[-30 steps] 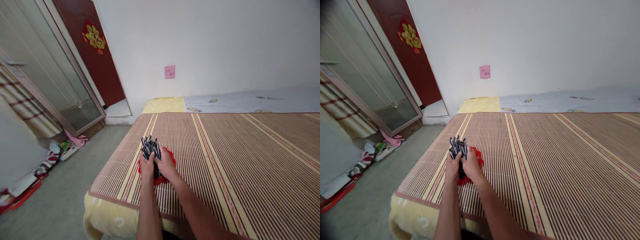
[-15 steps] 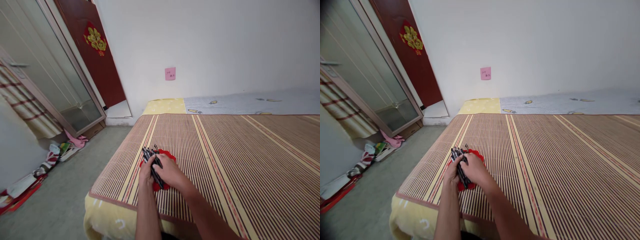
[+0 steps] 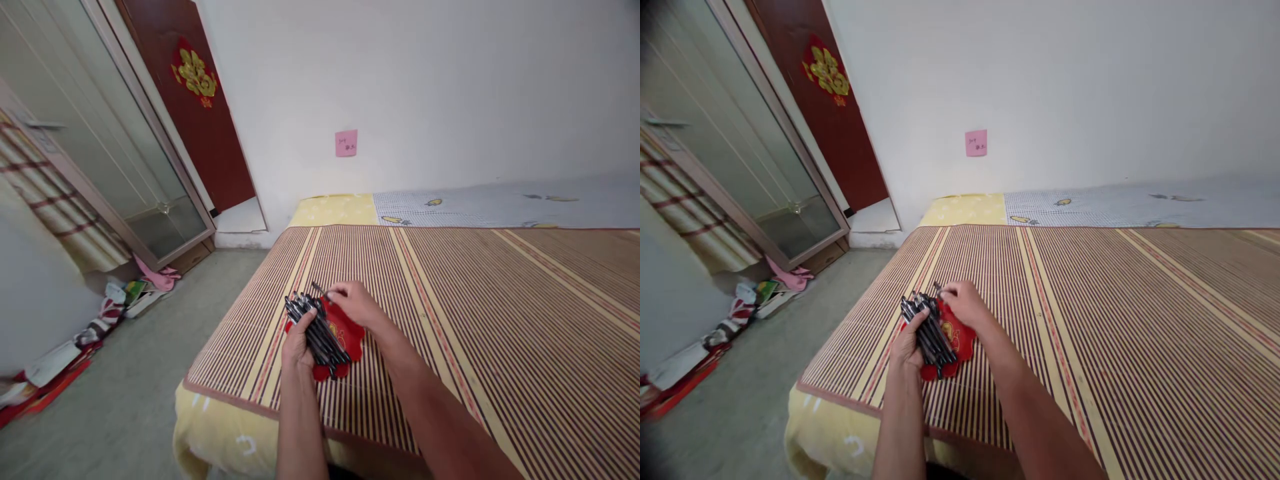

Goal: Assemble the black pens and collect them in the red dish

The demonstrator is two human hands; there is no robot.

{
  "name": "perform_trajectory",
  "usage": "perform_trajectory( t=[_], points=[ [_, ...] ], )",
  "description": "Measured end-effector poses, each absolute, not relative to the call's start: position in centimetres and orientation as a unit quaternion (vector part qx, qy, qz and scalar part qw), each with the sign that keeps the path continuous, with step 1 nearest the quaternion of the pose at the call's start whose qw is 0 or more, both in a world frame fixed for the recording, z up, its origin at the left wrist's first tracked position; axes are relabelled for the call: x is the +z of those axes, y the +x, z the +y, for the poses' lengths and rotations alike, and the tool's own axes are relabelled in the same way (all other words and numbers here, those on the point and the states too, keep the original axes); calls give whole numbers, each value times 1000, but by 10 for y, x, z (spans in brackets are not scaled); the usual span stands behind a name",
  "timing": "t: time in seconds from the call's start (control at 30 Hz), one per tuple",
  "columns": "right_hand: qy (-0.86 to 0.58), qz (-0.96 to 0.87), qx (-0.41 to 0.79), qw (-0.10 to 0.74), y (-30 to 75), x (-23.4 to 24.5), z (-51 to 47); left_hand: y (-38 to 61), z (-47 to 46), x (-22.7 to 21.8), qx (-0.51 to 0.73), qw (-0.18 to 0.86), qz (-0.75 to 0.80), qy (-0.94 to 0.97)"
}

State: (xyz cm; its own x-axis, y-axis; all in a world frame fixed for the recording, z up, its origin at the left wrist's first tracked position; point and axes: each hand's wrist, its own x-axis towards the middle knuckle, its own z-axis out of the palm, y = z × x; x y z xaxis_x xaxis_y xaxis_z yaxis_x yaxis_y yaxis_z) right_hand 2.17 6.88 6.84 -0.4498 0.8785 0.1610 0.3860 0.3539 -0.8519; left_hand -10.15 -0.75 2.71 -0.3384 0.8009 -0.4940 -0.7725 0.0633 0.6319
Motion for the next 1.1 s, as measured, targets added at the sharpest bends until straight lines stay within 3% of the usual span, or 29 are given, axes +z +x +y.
perform_trajectory(
  t=[0.33,0.47,0.6,0.77,1.1],
  points=[
    [-544,-723,368,215,-32,43,142,-100,-11,28,722,539,426,80],
    [-509,-716,405,255,-25,50,133,-102,-9,28,755,484,424,125],
    [-415,-726,466,289,5,67,99,-104,-9,34,789,365,457,189],
    [-280,-743,525,306,34,69,51,-97,-13,38,747,236,532,321],
    [-287,-662,580,378,21,43,15,-100,-23,39,652,256,552,452]
  ],
)
